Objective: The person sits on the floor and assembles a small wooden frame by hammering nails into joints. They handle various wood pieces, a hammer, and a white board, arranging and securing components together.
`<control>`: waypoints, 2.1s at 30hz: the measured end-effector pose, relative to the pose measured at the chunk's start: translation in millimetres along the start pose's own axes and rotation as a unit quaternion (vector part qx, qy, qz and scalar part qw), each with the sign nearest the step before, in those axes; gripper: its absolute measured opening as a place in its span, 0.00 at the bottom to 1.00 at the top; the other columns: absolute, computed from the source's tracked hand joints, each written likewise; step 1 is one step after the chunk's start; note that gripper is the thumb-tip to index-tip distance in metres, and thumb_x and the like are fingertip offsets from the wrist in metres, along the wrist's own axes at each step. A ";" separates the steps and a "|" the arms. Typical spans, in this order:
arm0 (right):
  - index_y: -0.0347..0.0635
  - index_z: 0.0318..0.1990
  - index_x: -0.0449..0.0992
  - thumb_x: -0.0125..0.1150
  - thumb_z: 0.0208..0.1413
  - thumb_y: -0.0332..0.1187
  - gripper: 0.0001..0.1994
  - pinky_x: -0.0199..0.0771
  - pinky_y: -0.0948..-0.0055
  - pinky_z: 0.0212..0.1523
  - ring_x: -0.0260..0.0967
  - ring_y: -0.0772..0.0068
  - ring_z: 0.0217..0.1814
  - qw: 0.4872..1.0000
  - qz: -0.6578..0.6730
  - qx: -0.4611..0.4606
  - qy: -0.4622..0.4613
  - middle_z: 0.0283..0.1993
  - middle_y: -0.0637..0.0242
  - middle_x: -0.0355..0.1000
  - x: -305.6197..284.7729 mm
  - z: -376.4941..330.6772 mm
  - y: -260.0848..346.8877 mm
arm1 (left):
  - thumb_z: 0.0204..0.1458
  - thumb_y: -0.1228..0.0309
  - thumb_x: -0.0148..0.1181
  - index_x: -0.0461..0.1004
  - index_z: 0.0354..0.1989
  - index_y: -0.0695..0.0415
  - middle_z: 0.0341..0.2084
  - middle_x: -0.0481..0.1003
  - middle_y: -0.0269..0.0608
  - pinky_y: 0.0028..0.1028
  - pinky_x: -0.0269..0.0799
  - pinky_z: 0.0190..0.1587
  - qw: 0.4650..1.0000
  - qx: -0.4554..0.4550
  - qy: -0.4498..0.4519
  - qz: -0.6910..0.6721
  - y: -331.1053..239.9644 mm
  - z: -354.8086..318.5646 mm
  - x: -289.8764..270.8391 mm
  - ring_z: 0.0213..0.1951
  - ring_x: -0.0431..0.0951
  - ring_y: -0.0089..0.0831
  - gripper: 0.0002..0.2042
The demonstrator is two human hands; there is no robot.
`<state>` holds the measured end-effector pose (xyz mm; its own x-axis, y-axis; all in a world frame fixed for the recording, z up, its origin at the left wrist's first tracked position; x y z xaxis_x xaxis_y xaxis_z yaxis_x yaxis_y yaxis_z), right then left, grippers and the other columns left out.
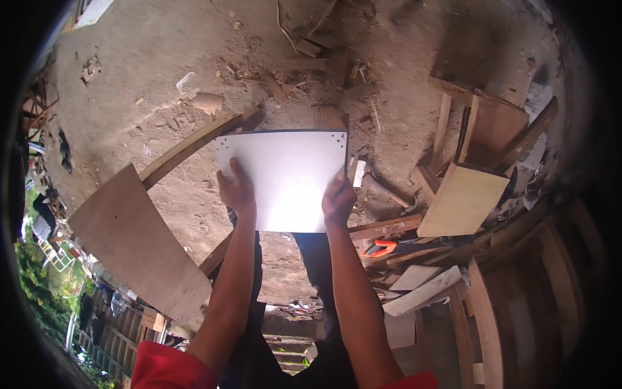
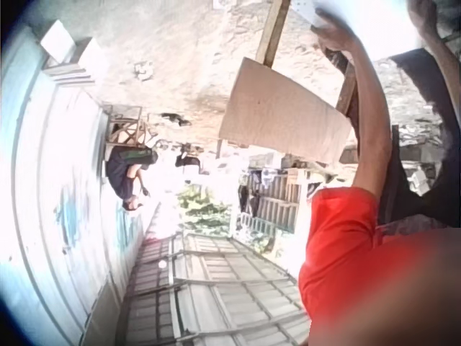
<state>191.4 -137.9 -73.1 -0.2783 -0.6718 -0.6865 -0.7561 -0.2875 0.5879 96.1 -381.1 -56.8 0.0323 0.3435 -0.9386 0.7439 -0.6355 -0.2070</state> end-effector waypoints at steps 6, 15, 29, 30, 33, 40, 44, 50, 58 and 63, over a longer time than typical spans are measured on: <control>0.34 0.25 0.68 0.37 0.67 0.52 0.29 0.62 0.55 0.26 0.64 0.49 0.21 0.999 0.037 -0.025 -0.027 0.18 0.51 0.64 1.1 4.2 14.4 | 0.57 0.40 0.49 0.69 0.50 0.65 0.42 0.75 0.59 0.47 0.70 0.45 1.000 0.012 -0.002 -0.008 -5.4 0.1 7.7 0.44 0.77 0.55 0.33; 0.34 0.24 0.67 0.39 0.68 0.49 0.27 0.61 0.56 0.26 0.63 0.50 0.21 0.999 0.035 -0.019 0.011 0.17 0.52 0.63 -1.4 2.6 9.4 | 0.66 0.52 0.28 0.35 0.72 0.64 0.72 0.37 0.60 0.54 0.22 0.70 0.948 0.283 0.015 0.148 -37.8 -38.9 17.2 0.74 0.33 0.49 0.34; 0.30 0.35 0.72 0.37 0.70 0.42 0.23 0.64 0.57 0.33 0.63 0.53 0.30 0.995 0.050 0.059 0.067 0.26 0.53 0.65 5.5 -6.0 -34.8 | 0.63 0.55 0.35 0.32 0.74 0.53 0.74 0.34 0.43 0.58 0.17 0.69 0.799 0.517 0.193 0.239 -84.6 -75.5 42.4 0.74 0.35 0.40 0.35; 0.30 0.37 0.72 0.37 0.70 0.42 0.23 0.66 0.59 0.33 0.63 0.54 0.31 0.991 0.091 0.090 0.027 0.27 0.54 0.66 5.1 -3.4 -37.1 | 0.62 0.55 0.35 0.32 0.74 0.53 0.74 0.34 0.43 0.58 0.17 0.69 0.797 0.516 0.190 0.248 -83.5 -74.6 41.9 0.74 0.35 0.40 0.35; 0.37 0.34 0.73 0.40 0.68 0.53 0.27 0.65 0.70 0.34 0.62 0.70 0.28 0.941 0.236 0.209 -0.124 0.26 0.69 0.66 -8.2 5.6 -46.1 | 0.59 0.58 0.43 0.43 0.74 0.49 0.74 0.41 0.39 0.62 0.22 0.69 0.829 0.508 0.177 0.155 -80.5 -74.3 41.1 0.74 0.41 0.37 0.34; 0.33 0.58 0.62 0.56 0.58 0.58 0.35 0.76 0.65 0.42 0.70 0.65 0.43 0.720 0.355 0.550 -0.231 0.45 0.56 0.69 -47.3 12.7 -192.8 | 0.56 0.57 0.45 0.51 0.72 0.38 0.73 0.44 0.44 0.63 0.27 0.68 0.818 0.542 0.116 0.154 -86.3 -78.0 40.1 0.73 0.46 0.42 0.32; 0.42 0.57 0.64 0.60 0.54 0.62 0.35 0.75 0.61 0.41 0.72 0.66 0.35 0.701 0.398 0.563 -0.182 0.39 0.62 0.70 -31.7 38.2 -247.2 | 0.56 0.56 0.45 0.51 0.72 0.36 0.72 0.46 0.45 0.63 0.28 0.68 0.821 0.542 0.094 0.152 -84.8 -72.7 39.7 0.72 0.48 0.43 0.32; 0.38 0.55 0.63 0.60 0.58 0.48 0.27 0.76 0.61 0.32 0.73 0.61 0.40 0.700 0.344 0.580 -0.237 0.48 0.55 0.67 -26.8 73.8 -266.1 | 0.57 0.53 0.42 0.50 0.73 0.39 0.72 0.48 0.45 0.62 0.30 0.69 0.822 0.542 0.097 0.144 -89.9 -77.7 41.3 0.72 0.49 0.42 0.32; 0.35 0.40 0.63 0.54 0.63 0.40 0.15 0.71 0.72 0.23 0.69 0.68 0.27 0.718 0.428 0.509 -0.204 0.32 0.63 0.68 -51.9 38.0 -204.5 | 0.58 0.50 0.41 0.51 0.72 0.40 0.72 0.47 0.44 0.62 0.29 0.69 0.824 0.546 0.091 0.121 -88.1 -78.1 38.4 0.72 0.50 0.42 0.32; 0.46 0.33 0.63 0.51 0.65 0.40 0.11 0.59 0.78 0.15 0.56 0.81 0.17 0.813 0.410 0.413 0.002 0.23 0.73 0.59 -93.3 -24.7 -63.7 | 0.57 0.49 0.41 0.51 0.72 0.39 0.73 0.46 0.43 0.62 0.29 0.69 0.829 0.527 0.115 0.148 -82.5 -74.5 37.8 0.72 0.50 0.42 0.32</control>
<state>280.1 -73.8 -36.0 -0.8892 -0.4084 -0.2063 -0.4571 0.8138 0.3588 85.7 -264.1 -54.7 0.3252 0.1108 -0.9391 -0.3107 -0.9255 -0.2168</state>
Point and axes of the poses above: each hand's wrist, its own z-axis towards the middle knuckle, its own x-axis out of the palm, y = z × x, the point moved 4 cm from there along z, towards the middle knuckle
